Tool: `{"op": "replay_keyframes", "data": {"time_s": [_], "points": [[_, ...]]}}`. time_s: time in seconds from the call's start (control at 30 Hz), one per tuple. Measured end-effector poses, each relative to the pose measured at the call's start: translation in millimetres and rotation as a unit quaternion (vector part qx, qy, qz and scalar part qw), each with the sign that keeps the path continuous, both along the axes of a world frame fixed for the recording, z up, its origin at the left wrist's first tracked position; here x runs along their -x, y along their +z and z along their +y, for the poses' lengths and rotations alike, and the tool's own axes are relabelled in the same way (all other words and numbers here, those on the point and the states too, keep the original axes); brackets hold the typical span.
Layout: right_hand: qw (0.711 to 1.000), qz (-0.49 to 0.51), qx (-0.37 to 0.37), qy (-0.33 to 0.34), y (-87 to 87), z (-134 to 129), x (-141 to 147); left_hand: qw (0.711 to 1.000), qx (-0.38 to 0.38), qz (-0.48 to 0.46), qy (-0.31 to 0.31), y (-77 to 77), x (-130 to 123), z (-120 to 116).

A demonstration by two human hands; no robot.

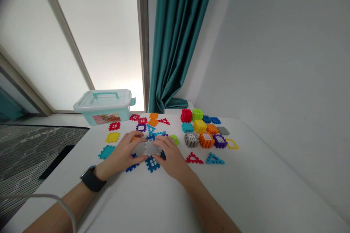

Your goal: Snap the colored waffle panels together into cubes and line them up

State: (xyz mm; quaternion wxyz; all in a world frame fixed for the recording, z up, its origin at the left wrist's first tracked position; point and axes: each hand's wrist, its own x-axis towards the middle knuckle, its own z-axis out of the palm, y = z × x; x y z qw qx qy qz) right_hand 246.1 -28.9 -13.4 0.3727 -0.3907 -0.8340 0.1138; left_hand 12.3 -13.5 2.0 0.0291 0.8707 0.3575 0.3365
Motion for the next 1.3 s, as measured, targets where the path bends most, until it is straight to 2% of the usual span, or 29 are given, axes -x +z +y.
{"op": "replay_keyframes", "data": {"time_s": [0.37,0.77,0.9,1.1,1.2,1.3], "points": [[1.000,-0.014,0.008,0.015,1.6,-2,-1,0.999,0.025,-0.026,-0.013,-0.7,-5,-3],[1.000,0.012,-0.004,-0.001,4.6,-4,0,0.996,0.053,-0.067,-0.020,-3.1,-13,-8],[0.999,0.020,-0.023,-0.015,7.9,-5,-6,0.996,0.063,-0.057,-0.017,5.1,-6,-5],[0.996,0.042,-0.054,-0.065,17.8,0,-30,0.992,0.059,-0.099,0.042,22.7,17,10],[0.994,0.038,-0.064,-0.084,23.0,3,-43,0.996,0.050,-0.071,0.035,25.6,12,12],[0.992,0.035,-0.070,-0.095,26.7,2,-54,0.998,0.041,-0.051,0.017,27.9,-4,13]]}}
